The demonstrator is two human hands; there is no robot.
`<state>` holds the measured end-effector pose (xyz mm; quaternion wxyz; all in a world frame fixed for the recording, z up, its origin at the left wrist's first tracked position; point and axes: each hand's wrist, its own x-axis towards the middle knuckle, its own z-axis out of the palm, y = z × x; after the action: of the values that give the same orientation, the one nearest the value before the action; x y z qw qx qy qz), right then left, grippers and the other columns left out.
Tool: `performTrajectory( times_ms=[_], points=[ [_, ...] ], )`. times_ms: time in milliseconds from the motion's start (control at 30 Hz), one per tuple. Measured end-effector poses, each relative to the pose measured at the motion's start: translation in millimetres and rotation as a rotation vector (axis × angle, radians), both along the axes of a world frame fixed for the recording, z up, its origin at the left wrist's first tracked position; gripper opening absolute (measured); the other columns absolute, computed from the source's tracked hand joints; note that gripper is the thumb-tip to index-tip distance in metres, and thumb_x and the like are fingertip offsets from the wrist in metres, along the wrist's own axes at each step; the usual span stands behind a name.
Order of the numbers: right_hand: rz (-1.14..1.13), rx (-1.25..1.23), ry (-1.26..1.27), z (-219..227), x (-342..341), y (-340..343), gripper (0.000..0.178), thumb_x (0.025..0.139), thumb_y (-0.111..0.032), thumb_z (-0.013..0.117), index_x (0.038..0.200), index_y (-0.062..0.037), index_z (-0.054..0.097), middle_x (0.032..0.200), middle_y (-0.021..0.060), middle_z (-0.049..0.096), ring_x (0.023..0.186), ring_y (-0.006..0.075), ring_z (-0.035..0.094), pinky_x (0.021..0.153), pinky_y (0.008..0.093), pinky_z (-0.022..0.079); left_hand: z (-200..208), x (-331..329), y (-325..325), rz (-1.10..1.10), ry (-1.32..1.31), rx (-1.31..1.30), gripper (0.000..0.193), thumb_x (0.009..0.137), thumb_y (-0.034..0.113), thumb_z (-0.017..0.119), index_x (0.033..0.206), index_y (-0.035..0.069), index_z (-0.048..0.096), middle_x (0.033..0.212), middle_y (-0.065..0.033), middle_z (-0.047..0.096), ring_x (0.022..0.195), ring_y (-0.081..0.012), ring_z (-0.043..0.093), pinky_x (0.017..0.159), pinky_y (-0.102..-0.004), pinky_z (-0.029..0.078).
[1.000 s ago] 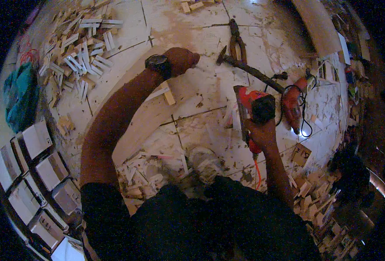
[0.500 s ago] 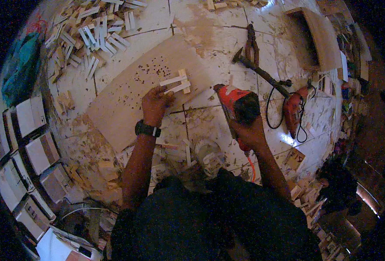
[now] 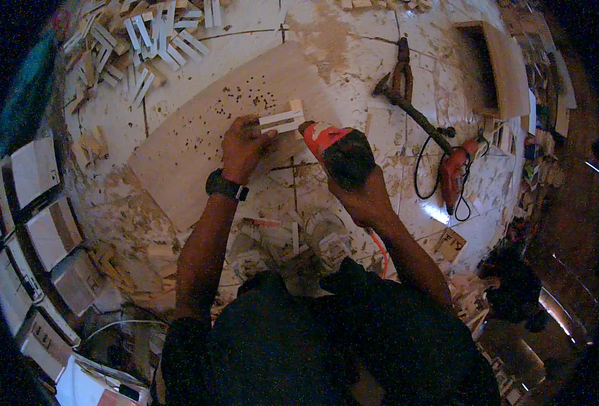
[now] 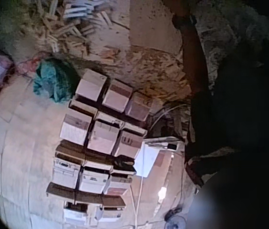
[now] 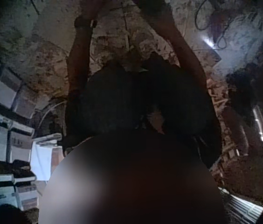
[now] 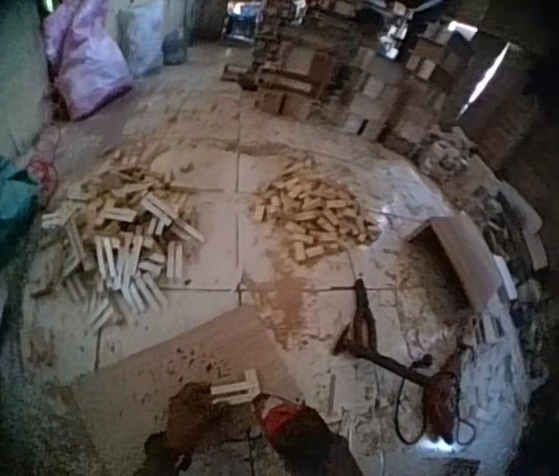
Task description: The person repeatedly picks up small wooden blocks from the floor and uses a red nail gun to fasten them together on a flat board. The person handles the blocks one at a time, aligns them, and fires the nail gun to join them, then places the assembled pieces aside.
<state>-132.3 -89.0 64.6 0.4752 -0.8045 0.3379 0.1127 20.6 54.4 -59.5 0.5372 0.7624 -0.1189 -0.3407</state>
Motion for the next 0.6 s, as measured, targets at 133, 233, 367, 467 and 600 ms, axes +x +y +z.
performTrajectory(
  times_ms=[133,233,367,467,600],
  points=[
    [0.077,-0.105,0.02,-3.3,7.6,2.5,0.033,0.074,-0.017,0.063,0.103,-0.0032,0.058,0.095,0.0125,0.064,0.085,0.0237,0.061,0.078,0.0335,0.048,-7.1,0.5,-1.0,0.027,-0.011,-0.118,0.042,0.074,0.008,0.072,0.108,-0.001,0.048,0.082,-0.0145,0.064,0.066,-0.018,0.064,0.057,-0.0289,0.054],
    [-0.002,-0.045,-0.03,-2.2,10.3,3.5,0.033,0.074,-0.015,0.062,0.104,-0.0027,0.057,0.096,0.0132,0.063,0.086,0.0251,0.061,0.08,0.0347,0.047,-12.8,0.4,-1.1,0.003,-0.211,-0.036,0.044,0.073,0.01,0.073,0.108,-0.001,0.048,0.082,-0.0141,0.064,0.065,-0.0173,0.064,0.057,-0.0288,0.053],
    [-0.003,-0.024,-0.006,-6.2,12.5,5.8,0.032,0.072,-0.014,0.062,0.102,-0.0021,0.057,0.093,0.0133,0.063,0.084,0.0252,0.061,0.078,0.0353,0.048,-17.1,-0.5,-0.7,-0.008,-0.058,0.079,0.045,0.071,0.013,0.075,0.107,0.0,0.05,0.082,-0.0123,0.064,0.071,-0.0183,0.063,0.063,-0.0306,0.053],
    [0.045,-0.074,0.043,-11.2,13.7,7.8,0.032,0.073,-0.015,0.062,0.102,-0.0035,0.057,0.093,0.0142,0.063,0.085,0.0281,0.061,0.078,0.0368,0.048,-20.5,-0.1,-1.7,0.026,-0.033,-0.006,0.044,0.071,0.015,0.075,0.106,0.001,0.053,0.081,-0.0099,0.064,0.071,-0.0178,0.063,0.064,-0.0305,0.052],
    [0.021,-0.125,-0.018,-11.7,12.4,8.4,0.031,0.071,-0.015,0.063,0.1,-0.0044,0.057,0.092,0.012,0.063,0.084,0.0251,0.061,0.076,0.0363,0.048,-27.8,3.0,-4.4,-0.063,-0.427,0.084,0.039,0.072,0.014,0.074,0.103,0.0,0.055,0.077,-0.0065,0.063,0.065,-0.0144,0.06,0.059,-0.0282,0.051]
  ],
)
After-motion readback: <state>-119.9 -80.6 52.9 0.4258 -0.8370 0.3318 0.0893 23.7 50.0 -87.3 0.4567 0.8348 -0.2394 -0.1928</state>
